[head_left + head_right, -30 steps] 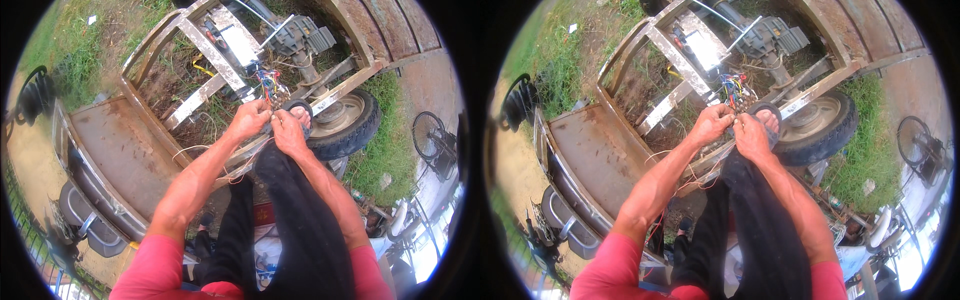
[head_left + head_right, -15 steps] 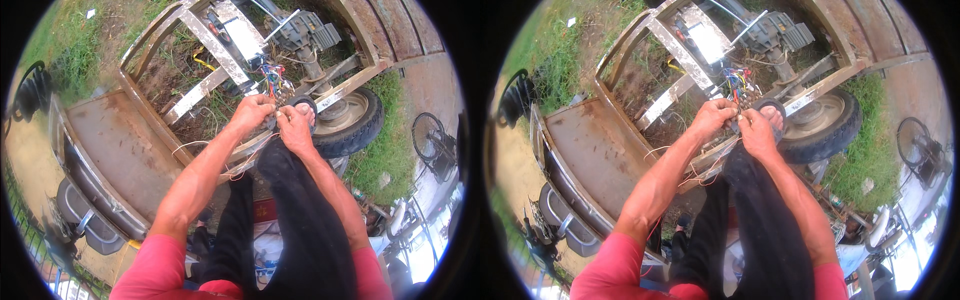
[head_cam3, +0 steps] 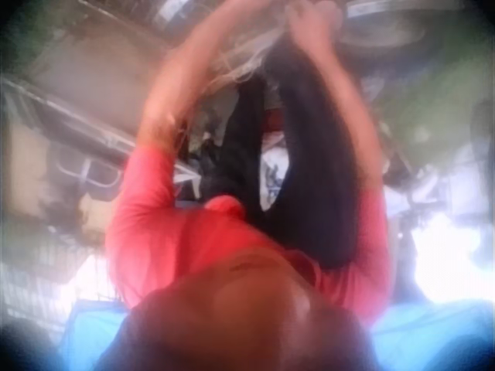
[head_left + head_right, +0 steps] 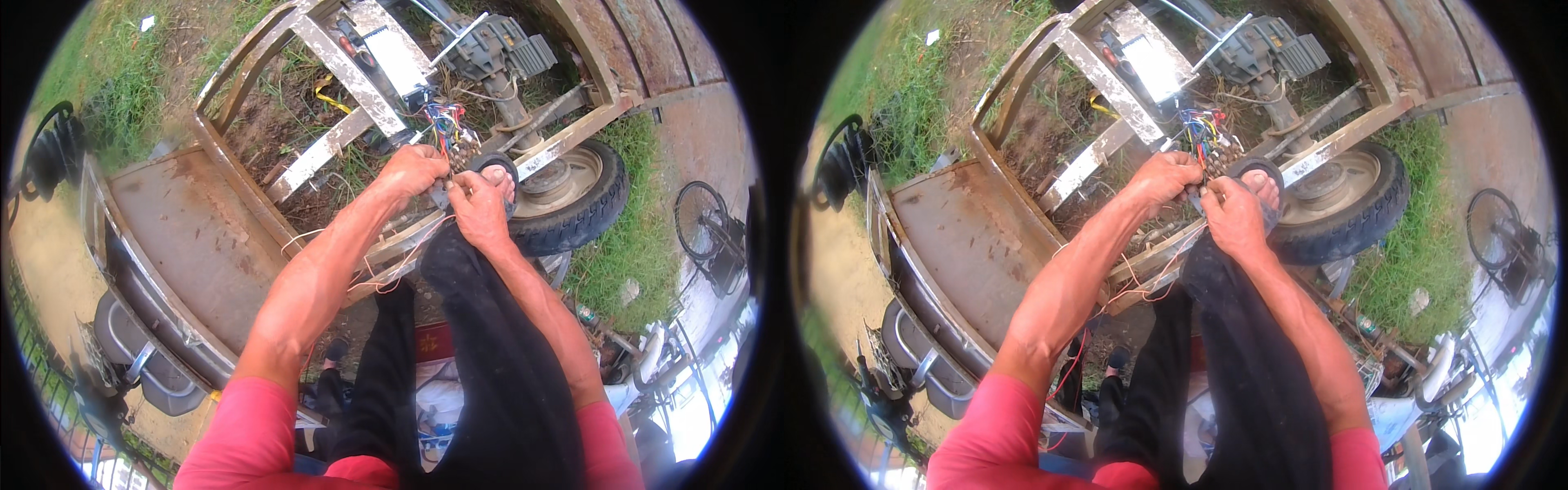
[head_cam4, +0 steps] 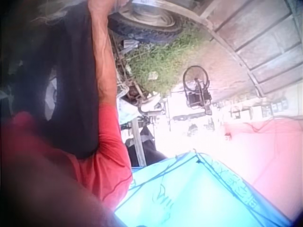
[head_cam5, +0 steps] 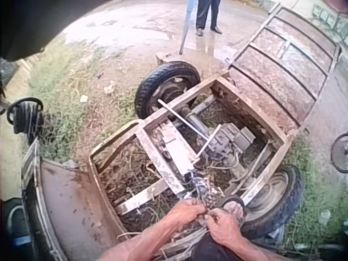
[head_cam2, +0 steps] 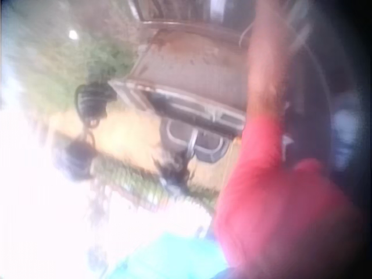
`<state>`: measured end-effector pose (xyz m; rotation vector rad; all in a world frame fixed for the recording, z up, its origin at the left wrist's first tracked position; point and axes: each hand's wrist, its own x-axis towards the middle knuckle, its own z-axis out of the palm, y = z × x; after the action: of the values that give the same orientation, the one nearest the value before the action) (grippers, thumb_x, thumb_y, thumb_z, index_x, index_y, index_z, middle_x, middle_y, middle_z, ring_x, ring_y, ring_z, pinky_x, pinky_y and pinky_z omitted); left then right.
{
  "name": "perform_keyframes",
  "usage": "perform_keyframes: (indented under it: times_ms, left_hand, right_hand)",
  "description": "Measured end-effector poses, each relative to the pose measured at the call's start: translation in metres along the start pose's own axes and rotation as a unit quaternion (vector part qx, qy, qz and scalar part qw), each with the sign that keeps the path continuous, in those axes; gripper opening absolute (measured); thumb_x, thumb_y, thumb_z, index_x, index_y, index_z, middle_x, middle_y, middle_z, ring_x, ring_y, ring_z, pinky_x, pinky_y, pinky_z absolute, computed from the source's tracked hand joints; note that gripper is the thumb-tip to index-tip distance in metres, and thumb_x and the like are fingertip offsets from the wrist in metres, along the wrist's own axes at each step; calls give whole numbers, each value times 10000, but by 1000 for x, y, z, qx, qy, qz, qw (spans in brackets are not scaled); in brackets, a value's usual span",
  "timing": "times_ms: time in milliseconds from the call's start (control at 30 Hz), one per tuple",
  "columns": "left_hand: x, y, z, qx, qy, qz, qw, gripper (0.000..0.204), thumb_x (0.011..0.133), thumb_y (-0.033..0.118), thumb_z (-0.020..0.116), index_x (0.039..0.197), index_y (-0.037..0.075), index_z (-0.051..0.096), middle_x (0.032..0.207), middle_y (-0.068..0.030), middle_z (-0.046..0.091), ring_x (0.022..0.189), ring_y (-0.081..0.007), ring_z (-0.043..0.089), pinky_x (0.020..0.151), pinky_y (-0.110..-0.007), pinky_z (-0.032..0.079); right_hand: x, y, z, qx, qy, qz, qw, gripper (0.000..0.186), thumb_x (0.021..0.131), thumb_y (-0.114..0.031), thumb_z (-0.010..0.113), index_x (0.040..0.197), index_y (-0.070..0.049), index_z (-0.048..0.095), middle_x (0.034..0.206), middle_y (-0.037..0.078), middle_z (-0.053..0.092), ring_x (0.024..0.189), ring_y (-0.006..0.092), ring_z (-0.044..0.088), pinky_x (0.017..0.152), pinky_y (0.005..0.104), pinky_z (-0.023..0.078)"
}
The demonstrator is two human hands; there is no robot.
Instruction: The person works on a bundle of multicolored wires attached to a metal frame, repeatedly twisting and adjusting individual strands. The hands manipulate the wires by hand, occasionally repositioning the bundle within the frame.
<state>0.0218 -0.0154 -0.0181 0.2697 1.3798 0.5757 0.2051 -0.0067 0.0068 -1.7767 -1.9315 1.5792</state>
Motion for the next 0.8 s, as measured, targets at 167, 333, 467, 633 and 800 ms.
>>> perform_keyframes:
  times_ms: [167, 333, 467, 633, 800]
  left_hand:
    - [5, -17, 6, -79, 8, -12, 997, 66, 921, 117, 692, 886, 64, 673, 745, -5, 608, 585, -103, 502, 522, -293, 400]
    - [0, -21, 19, -129, 46, -11, 991, 78, 929, 120, 682, 871, 78, 652, 742, 4, 597, 594, -91, 486, 545, -276, 394]
    - [3, -35, 26, -209, 49, 8, 977, 78, 933, 123, 676, 885, 63, 664, 761, -13, 629, 599, -95, 509, 548, -278, 405]
    - [1, -40, 25, -234, 38, 22, 971, 79, 937, 117, 659, 882, 60, 657, 775, -20, 655, 598, -95, 515, 542, -277, 408]
    - [5, -42, 24, -196, 49, 32, 979, 74, 929, 122, 661, 893, 57, 670, 770, -25, 672, 595, -98, 528, 533, -279, 411]
  right_hand:
    - [-1, -6, 0, -9, -4, 0, 1000, 277, 993, -257, 696, 1105, -9, 749, 944, 224, 768, 881, 366, 755, 806, 439, 572]
    - [1, -3, -1, -24, -6, -9, 1000, 296, 1019, -257, 643, 1130, 1, 737, 1004, 262, 760, 966, 427, 743, 856, 475, 562]
    - [5, 6, 2, -21, 2, -22, 1000, 307, 1066, -259, 588, 1051, 25, 702, 797, 130, 697, 754, 244, 678, 744, 397, 536]
    - [7, 11, 2, -17, -13, -21, 1000, 300, 1073, -247, 559, 1045, 22, 691, 780, 103, 674, 724, 220, 651, 721, 381, 527]
    - [10, 1, -8, 46, -89, 69, 993, 371, 1054, -296, 569, 1166, 31, 705, 910, 169, 728, 880, 294, 704, 839, 422, 530]
